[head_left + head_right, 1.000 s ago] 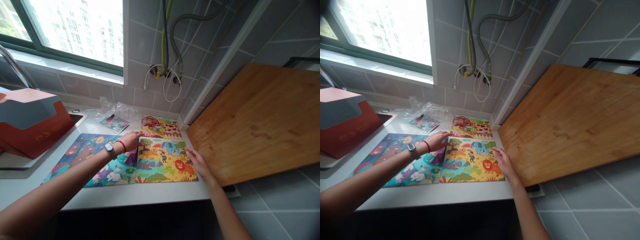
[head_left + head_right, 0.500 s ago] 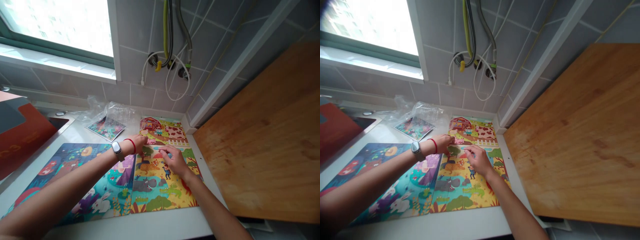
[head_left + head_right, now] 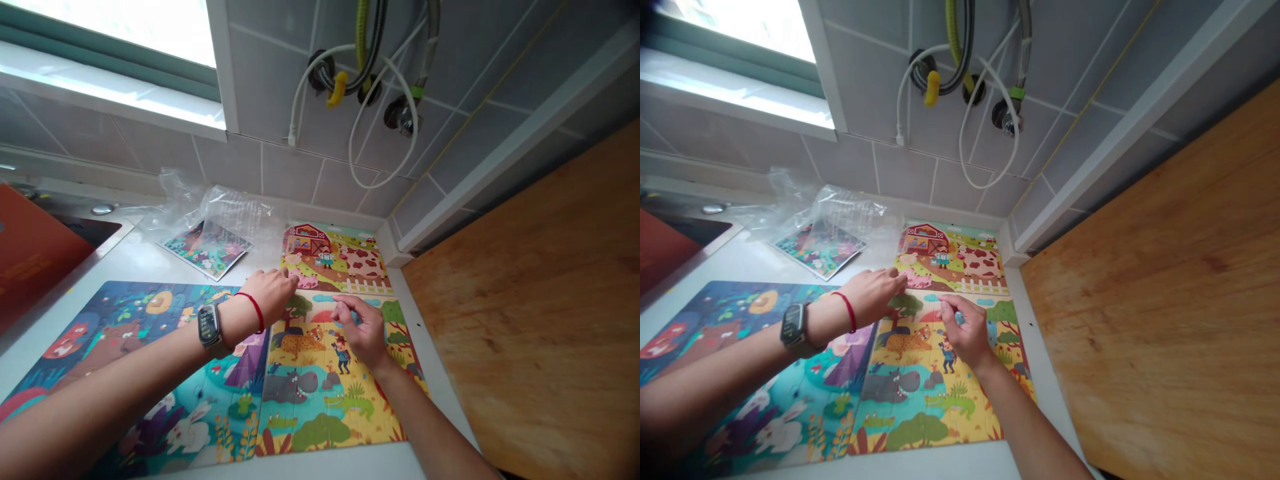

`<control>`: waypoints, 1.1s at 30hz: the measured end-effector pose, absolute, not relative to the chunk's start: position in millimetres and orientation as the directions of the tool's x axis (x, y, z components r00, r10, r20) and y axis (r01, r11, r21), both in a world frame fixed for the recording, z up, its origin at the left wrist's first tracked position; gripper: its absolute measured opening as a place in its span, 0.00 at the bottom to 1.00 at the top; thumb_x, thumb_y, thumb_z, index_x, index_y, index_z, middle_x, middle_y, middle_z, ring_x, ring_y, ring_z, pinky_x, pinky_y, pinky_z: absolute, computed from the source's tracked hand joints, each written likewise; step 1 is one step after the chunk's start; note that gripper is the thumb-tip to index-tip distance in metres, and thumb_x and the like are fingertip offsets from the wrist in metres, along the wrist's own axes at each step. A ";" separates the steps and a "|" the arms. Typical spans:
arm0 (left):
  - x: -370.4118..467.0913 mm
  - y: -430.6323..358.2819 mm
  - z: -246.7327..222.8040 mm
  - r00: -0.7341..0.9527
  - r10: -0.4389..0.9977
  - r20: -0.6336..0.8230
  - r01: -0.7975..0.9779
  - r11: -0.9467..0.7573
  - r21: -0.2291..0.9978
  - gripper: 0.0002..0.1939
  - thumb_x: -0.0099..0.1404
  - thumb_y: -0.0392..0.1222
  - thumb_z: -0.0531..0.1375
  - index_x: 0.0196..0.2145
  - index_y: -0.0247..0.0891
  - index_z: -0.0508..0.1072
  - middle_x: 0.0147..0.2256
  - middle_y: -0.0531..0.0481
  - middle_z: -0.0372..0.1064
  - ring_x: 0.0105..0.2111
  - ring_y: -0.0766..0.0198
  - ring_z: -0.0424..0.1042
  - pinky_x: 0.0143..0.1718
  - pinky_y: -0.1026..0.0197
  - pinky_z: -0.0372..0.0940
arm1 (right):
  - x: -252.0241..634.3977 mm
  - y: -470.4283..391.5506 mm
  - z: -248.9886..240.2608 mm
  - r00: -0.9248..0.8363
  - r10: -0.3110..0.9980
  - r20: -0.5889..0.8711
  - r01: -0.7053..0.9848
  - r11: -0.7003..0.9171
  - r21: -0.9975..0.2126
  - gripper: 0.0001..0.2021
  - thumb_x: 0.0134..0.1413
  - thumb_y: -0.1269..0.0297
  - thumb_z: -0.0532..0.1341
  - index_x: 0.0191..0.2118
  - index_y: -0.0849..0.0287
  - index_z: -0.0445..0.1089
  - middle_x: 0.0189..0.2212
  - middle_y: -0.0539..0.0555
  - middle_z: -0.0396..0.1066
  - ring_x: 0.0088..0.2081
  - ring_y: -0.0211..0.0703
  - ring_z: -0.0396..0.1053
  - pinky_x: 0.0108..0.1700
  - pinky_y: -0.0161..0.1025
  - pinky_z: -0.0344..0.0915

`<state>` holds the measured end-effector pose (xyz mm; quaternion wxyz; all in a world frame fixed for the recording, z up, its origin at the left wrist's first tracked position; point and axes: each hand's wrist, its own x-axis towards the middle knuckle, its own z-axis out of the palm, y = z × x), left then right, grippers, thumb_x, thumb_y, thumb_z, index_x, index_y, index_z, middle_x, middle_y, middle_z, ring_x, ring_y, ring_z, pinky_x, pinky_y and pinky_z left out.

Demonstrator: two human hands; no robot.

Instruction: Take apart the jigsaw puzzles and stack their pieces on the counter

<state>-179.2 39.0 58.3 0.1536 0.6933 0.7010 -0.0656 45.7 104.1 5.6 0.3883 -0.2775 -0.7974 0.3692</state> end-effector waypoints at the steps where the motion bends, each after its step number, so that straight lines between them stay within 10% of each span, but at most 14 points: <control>1: -177.7 38.1 59.2 0.007 0.951 -0.308 0.991 0.034 0.126 0.24 0.58 0.46 0.70 0.49 0.36 0.72 0.47 0.39 0.74 0.45 0.47 0.75 0.43 0.52 0.69 | 45.6 103.1 5.8 -0.550 0.724 0.416 0.154 0.578 -0.801 0.09 0.63 0.66 0.60 0.43 0.56 0.77 0.26 0.50 0.77 0.28 0.40 0.75 0.36 0.38 0.73; 33: -182.0 34.6 63.2 -0.203 0.892 -0.404 0.973 0.231 0.021 0.24 0.57 0.54 0.69 0.47 0.37 0.77 0.44 0.36 0.79 0.44 0.42 0.78 0.40 0.50 0.69 | 45.0 99.0 3.3 -0.693 0.657 0.295 0.174 0.550 -0.817 0.10 0.63 0.62 0.60 0.43 0.55 0.79 0.31 0.53 0.81 0.32 0.43 0.78 0.37 0.38 0.74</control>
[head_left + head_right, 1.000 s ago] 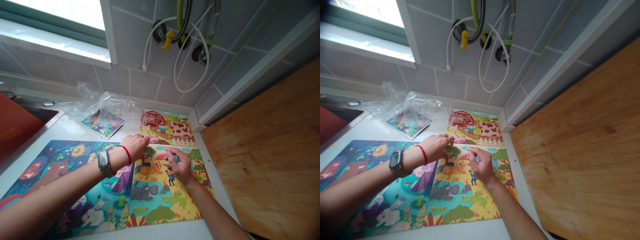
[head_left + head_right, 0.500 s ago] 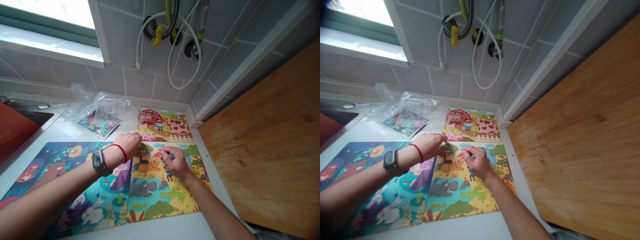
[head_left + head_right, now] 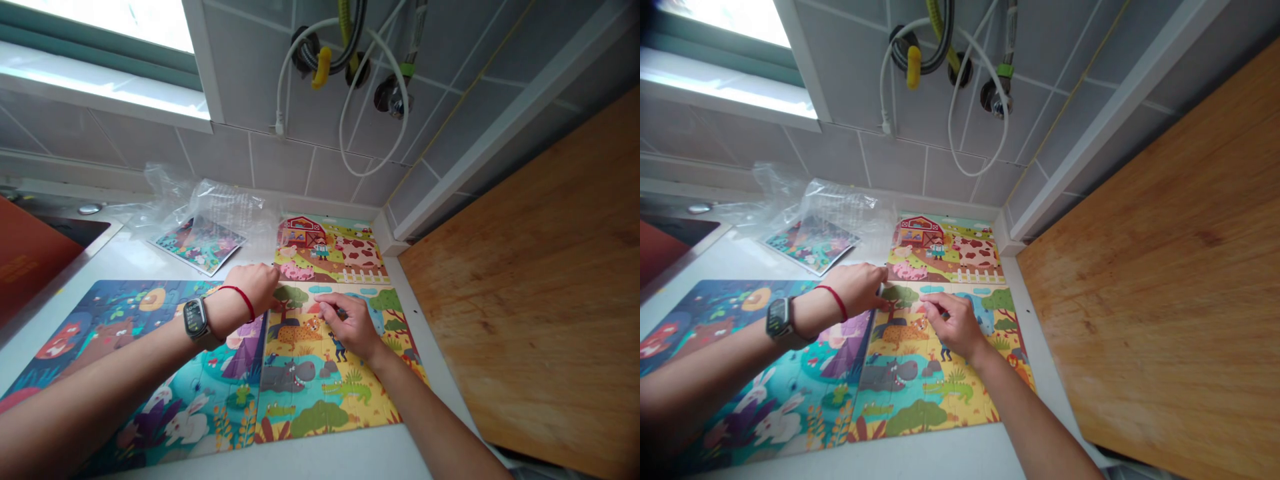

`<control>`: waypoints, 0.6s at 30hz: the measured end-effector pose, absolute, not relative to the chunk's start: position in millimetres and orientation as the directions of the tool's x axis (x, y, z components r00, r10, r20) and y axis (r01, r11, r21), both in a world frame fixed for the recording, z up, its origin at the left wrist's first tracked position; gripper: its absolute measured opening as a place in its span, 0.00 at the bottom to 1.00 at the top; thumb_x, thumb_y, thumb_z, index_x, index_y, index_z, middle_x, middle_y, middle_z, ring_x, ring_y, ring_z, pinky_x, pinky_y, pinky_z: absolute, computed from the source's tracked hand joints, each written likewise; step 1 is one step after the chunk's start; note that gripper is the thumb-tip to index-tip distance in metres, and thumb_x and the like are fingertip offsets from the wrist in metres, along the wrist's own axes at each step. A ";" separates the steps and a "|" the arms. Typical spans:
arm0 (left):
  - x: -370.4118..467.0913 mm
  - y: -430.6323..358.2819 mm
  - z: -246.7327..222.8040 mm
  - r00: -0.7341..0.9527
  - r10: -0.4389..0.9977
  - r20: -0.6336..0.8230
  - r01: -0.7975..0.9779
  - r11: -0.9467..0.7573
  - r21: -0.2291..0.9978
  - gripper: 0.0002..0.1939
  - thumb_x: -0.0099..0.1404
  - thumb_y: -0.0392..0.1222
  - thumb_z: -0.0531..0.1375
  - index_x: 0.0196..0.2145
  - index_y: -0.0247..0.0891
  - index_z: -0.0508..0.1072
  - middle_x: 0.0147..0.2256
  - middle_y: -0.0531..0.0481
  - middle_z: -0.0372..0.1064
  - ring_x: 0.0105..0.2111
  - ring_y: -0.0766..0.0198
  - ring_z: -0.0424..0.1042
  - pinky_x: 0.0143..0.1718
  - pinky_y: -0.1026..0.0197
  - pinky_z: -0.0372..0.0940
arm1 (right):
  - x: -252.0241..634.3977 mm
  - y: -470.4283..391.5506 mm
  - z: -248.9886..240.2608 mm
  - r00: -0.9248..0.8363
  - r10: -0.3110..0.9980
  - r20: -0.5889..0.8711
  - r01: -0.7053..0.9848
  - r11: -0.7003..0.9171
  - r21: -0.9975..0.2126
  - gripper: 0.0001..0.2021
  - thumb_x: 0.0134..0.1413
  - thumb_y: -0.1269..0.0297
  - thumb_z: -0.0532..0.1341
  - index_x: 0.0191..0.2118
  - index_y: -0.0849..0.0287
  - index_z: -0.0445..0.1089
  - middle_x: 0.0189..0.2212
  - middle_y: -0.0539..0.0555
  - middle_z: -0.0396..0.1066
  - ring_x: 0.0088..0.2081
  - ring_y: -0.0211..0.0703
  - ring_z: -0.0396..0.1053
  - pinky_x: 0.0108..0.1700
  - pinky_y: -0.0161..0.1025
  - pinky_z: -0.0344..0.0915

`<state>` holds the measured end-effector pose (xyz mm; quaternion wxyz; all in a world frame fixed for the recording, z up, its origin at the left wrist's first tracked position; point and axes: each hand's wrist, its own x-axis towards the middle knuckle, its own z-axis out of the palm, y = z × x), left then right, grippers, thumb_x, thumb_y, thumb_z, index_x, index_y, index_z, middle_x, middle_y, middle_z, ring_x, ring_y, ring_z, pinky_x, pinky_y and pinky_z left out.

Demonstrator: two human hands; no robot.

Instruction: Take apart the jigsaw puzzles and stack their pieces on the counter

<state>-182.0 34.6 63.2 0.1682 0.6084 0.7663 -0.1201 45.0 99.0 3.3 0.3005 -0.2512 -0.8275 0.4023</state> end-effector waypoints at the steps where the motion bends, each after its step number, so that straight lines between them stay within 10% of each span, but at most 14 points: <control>1: -183.0 35.4 62.4 -0.208 0.889 -0.409 0.971 0.236 0.020 0.25 0.56 0.55 0.69 0.47 0.38 0.76 0.43 0.36 0.79 0.44 0.42 0.78 0.40 0.51 0.69 | 44.9 99.1 3.0 -0.695 0.658 0.291 0.177 0.549 -0.817 0.10 0.63 0.62 0.60 0.43 0.54 0.79 0.31 0.53 0.81 0.32 0.43 0.78 0.37 0.39 0.74; 18: -186.1 35.2 60.4 -0.194 0.894 -0.403 0.975 0.220 0.017 0.26 0.57 0.56 0.68 0.48 0.39 0.73 0.41 0.37 0.79 0.42 0.43 0.79 0.37 0.54 0.69 | 44.7 100.5 -0.4 -0.730 0.633 0.259 0.187 0.549 -0.815 0.09 0.64 0.62 0.61 0.43 0.53 0.79 0.36 0.53 0.82 0.35 0.44 0.79 0.42 0.41 0.75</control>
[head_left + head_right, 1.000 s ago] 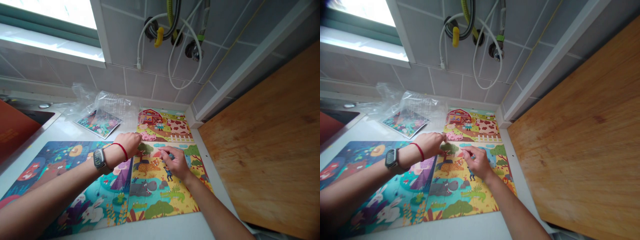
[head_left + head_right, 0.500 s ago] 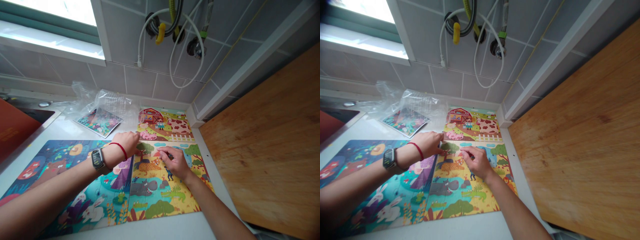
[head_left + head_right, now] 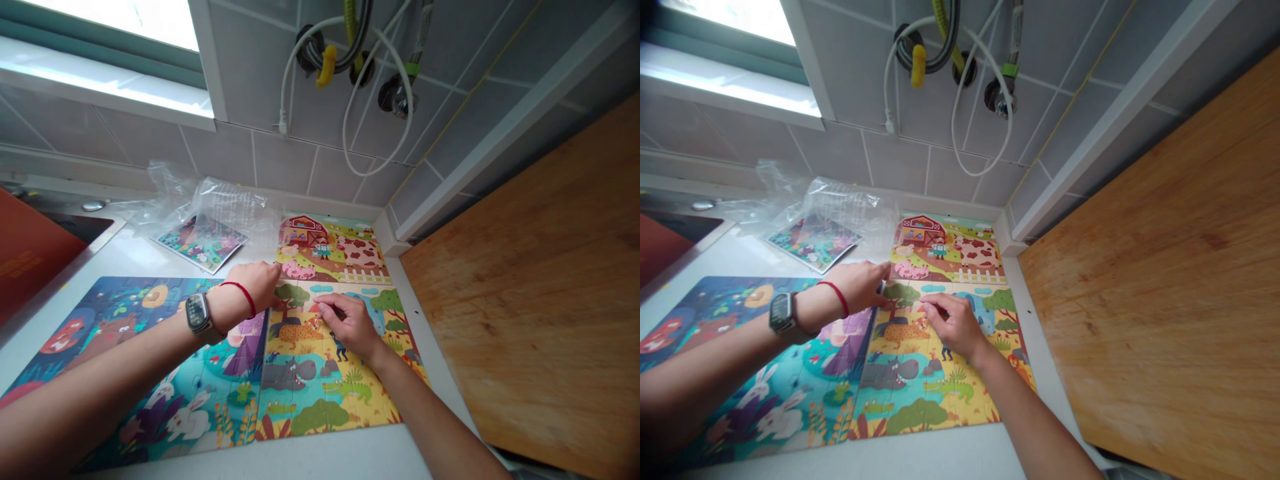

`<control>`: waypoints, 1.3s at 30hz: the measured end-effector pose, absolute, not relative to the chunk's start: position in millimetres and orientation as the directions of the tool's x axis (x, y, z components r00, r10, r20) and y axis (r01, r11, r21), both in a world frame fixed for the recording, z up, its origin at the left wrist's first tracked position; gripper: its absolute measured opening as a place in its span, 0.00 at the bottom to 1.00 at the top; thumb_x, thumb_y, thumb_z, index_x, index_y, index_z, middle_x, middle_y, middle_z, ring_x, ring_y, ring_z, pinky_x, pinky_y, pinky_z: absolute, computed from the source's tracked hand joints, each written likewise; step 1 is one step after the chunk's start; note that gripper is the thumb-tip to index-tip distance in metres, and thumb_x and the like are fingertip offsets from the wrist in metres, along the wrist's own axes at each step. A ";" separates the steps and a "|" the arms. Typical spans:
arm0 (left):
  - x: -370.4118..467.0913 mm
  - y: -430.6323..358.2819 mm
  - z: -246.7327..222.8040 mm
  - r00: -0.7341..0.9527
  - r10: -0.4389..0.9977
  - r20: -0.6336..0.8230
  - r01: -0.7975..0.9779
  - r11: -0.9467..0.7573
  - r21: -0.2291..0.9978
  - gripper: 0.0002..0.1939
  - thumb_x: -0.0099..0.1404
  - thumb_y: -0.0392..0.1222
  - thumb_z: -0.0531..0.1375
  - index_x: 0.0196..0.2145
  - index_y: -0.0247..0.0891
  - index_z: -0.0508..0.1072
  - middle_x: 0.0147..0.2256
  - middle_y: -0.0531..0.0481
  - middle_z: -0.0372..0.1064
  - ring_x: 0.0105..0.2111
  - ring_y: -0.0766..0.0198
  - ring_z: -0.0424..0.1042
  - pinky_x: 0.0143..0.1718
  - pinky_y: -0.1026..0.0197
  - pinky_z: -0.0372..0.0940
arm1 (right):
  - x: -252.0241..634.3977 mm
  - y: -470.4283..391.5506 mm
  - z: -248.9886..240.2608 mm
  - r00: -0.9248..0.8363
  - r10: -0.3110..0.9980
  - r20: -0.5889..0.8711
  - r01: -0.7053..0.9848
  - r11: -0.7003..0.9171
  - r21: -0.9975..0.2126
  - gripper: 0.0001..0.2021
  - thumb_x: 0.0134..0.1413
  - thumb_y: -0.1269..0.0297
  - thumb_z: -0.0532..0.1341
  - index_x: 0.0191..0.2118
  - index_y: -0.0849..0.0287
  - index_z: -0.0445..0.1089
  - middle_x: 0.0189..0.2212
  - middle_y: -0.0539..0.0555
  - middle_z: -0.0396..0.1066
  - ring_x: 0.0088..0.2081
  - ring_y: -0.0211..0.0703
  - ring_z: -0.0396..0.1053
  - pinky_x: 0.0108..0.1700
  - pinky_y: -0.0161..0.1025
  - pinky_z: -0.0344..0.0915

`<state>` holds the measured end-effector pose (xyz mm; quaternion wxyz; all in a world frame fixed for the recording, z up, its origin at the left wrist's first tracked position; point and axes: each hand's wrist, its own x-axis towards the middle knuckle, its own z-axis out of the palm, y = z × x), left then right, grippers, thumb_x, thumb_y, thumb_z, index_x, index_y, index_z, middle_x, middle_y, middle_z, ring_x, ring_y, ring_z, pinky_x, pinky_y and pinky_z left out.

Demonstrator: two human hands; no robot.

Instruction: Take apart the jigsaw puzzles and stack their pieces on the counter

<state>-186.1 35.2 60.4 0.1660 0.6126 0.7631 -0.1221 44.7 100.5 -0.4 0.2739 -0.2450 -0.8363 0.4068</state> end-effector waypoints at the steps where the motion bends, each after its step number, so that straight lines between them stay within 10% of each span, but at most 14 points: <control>1: -186.2 35.1 60.3 -0.195 0.895 -0.401 0.976 0.219 0.014 0.26 0.57 0.56 0.68 0.48 0.39 0.72 0.41 0.37 0.78 0.42 0.44 0.79 0.37 0.54 0.69 | 44.6 100.6 -0.6 -0.731 0.633 0.256 0.184 0.544 -0.818 0.09 0.64 0.62 0.61 0.43 0.53 0.79 0.36 0.54 0.82 0.35 0.44 0.79 0.42 0.41 0.75; 39: -188.3 34.2 64.3 -0.155 0.899 -0.410 0.981 0.189 0.042 0.27 0.58 0.57 0.67 0.49 0.37 0.72 0.43 0.37 0.79 0.44 0.42 0.78 0.38 0.52 0.69 | 39.5 102.7 8.4 -0.821 0.506 0.264 0.191 0.680 -0.708 0.08 0.64 0.70 0.60 0.42 0.54 0.77 0.40 0.51 0.81 0.42 0.43 0.76 0.49 0.44 0.68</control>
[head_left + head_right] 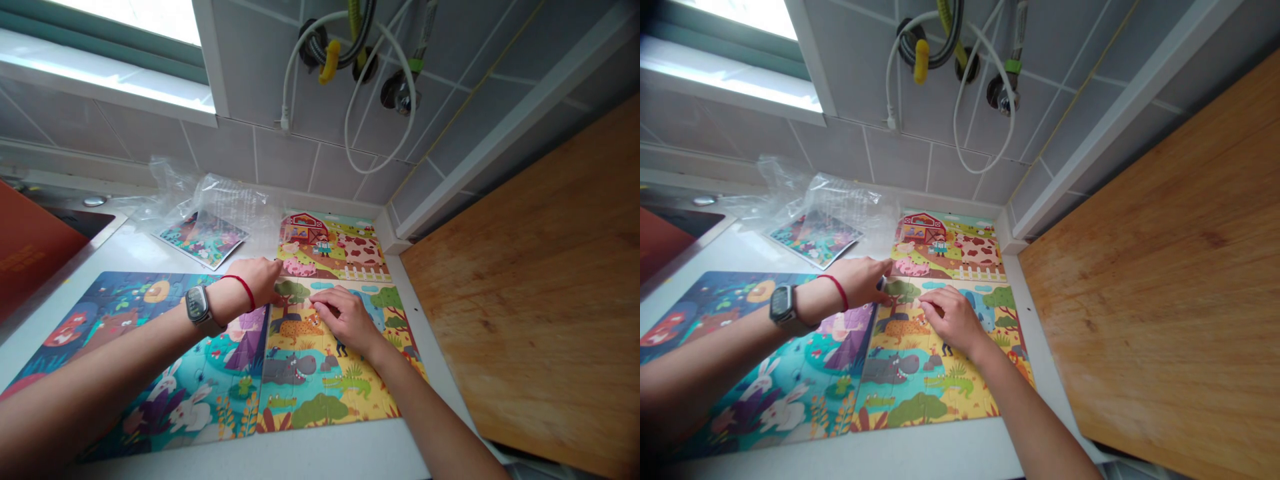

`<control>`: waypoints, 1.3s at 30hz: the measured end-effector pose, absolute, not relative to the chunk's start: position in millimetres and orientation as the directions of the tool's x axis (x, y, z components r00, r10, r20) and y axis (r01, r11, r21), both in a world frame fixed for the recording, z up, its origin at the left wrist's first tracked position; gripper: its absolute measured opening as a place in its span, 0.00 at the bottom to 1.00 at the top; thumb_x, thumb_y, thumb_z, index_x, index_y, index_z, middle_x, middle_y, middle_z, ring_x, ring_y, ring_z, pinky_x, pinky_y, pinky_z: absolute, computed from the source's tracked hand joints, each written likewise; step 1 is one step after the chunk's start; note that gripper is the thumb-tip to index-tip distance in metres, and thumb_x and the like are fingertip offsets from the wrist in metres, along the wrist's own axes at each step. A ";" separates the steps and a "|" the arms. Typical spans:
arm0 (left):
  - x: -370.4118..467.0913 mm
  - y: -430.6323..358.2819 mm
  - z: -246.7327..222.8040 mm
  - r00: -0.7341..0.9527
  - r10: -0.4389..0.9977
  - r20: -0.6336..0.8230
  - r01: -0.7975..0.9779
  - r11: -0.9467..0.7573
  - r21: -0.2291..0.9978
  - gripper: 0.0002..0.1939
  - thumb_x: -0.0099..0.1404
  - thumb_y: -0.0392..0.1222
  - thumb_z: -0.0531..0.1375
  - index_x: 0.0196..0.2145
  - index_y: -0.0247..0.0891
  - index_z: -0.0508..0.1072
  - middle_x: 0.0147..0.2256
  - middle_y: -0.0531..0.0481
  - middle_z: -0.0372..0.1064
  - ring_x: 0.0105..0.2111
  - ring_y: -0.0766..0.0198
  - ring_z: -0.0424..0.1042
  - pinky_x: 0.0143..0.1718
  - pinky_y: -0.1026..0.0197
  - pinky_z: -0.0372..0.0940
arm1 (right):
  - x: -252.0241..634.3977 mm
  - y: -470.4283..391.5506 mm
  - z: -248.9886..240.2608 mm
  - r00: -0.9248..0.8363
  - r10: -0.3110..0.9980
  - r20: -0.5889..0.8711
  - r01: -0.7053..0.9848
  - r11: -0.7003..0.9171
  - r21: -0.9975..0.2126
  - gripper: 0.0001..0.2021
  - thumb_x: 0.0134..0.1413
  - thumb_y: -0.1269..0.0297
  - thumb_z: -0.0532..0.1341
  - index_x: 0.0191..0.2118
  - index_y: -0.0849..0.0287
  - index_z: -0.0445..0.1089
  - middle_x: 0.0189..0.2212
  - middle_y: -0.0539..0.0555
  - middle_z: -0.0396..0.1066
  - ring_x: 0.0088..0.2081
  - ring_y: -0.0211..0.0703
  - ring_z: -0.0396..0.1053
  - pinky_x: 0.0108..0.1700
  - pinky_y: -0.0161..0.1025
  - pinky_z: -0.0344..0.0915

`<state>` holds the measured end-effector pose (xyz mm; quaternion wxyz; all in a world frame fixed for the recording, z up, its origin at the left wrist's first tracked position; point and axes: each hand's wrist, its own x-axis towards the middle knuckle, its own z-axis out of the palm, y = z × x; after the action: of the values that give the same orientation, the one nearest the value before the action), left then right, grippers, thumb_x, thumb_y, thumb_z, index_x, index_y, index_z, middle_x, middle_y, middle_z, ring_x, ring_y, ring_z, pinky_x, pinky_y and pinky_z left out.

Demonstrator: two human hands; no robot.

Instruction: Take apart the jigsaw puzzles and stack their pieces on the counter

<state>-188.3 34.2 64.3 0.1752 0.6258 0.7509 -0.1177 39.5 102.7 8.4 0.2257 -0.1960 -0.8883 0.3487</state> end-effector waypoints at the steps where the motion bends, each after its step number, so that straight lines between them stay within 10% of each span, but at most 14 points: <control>1: -188.6 34.1 64.5 -0.155 0.898 -0.412 0.981 0.189 0.045 0.27 0.58 0.57 0.67 0.49 0.38 0.73 0.43 0.37 0.79 0.44 0.42 0.78 0.37 0.52 0.69 | 39.4 102.6 8.7 -0.821 0.508 0.261 0.193 0.677 -0.710 0.08 0.64 0.69 0.60 0.42 0.54 0.78 0.40 0.51 0.81 0.42 0.44 0.76 0.49 0.44 0.68; 39: -189.2 39.0 58.1 -0.128 0.910 -0.394 0.971 0.196 0.136 0.29 0.57 0.55 0.69 0.50 0.39 0.68 0.42 0.39 0.78 0.43 0.44 0.78 0.35 0.55 0.66 | 40.7 103.9 9.5 -0.829 0.520 0.204 0.226 0.646 -0.729 0.09 0.66 0.67 0.59 0.43 0.53 0.78 0.41 0.52 0.81 0.44 0.44 0.76 0.51 0.44 0.68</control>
<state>-189.2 39.0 58.1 0.1988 0.6295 0.7472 -0.0768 40.7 103.9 9.5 0.2020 -0.2109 -0.8844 0.3642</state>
